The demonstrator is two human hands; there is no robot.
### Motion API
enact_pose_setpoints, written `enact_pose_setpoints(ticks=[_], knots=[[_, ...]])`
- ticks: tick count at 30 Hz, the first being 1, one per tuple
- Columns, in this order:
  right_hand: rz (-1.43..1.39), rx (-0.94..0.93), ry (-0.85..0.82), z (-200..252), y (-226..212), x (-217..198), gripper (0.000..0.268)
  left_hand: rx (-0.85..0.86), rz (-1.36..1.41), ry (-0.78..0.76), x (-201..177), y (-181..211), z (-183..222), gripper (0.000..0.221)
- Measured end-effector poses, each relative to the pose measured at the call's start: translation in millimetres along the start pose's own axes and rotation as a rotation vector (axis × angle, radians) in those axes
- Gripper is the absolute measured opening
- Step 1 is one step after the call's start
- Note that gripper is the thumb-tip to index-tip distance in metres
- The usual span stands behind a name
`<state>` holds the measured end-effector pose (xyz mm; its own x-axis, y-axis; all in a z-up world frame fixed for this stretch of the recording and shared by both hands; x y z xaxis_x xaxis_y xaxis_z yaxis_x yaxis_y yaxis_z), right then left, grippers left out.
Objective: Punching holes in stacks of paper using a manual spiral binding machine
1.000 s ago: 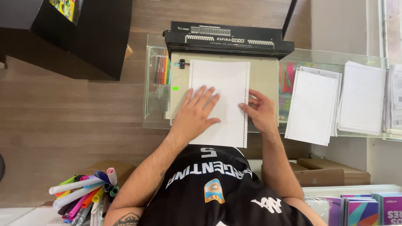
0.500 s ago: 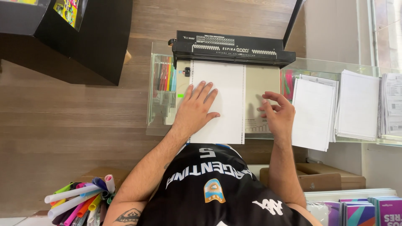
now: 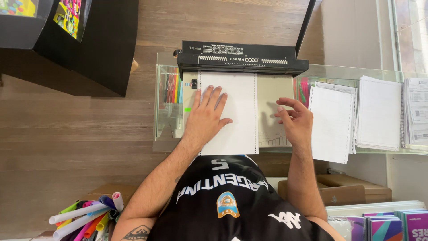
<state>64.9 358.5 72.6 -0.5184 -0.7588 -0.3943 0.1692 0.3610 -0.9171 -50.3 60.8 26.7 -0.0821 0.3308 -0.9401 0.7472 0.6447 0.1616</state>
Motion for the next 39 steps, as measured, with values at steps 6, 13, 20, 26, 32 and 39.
enact_pose_setpoints(ticks=[6,13,20,26,32,39], knots=[[-0.066,-0.075,-0.024,-52.3,-2.3,-19.6,0.028,-0.045,-0.004,0.007,2.3,10.3,-5.9,0.099],[-0.238,-0.255,0.057,-200.6,4.2,-49.6,0.023,-0.135,-0.096,0.02,-12.7,22.4,-16.0,0.097],[-0.115,-0.136,0.215,-360.3,14.0,-21.2,0.063,-0.145,-0.192,0.014,4.3,33.0,-9.4,0.091],[-0.2,0.051,0.104,-419.9,-5.1,20.4,0.047,-0.176,-0.123,0.029,14.7,28.7,-6.4,0.088],[-0.188,0.076,-0.019,-413.9,-13.0,29.8,0.029,-0.141,-0.213,0.024,13.0,29.7,-12.2,0.085],[-0.248,-0.017,0.008,-398.8,-2.8,11.5,0.033,-0.105,-0.251,0.022,8.2,33.5,-15.2,0.087]])
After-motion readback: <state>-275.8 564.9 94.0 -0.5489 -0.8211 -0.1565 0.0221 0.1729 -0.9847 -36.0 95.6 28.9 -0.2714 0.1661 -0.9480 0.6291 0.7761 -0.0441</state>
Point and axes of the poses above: each hand's wrist, its own z-axis away from the middle knuckle, its own x-axis out of the palm, y = z × x, the point moved 8 cm from there along -z, towards the middle knuckle, and after that the axes turned 3 degrees about y, right-handed, at the moved point
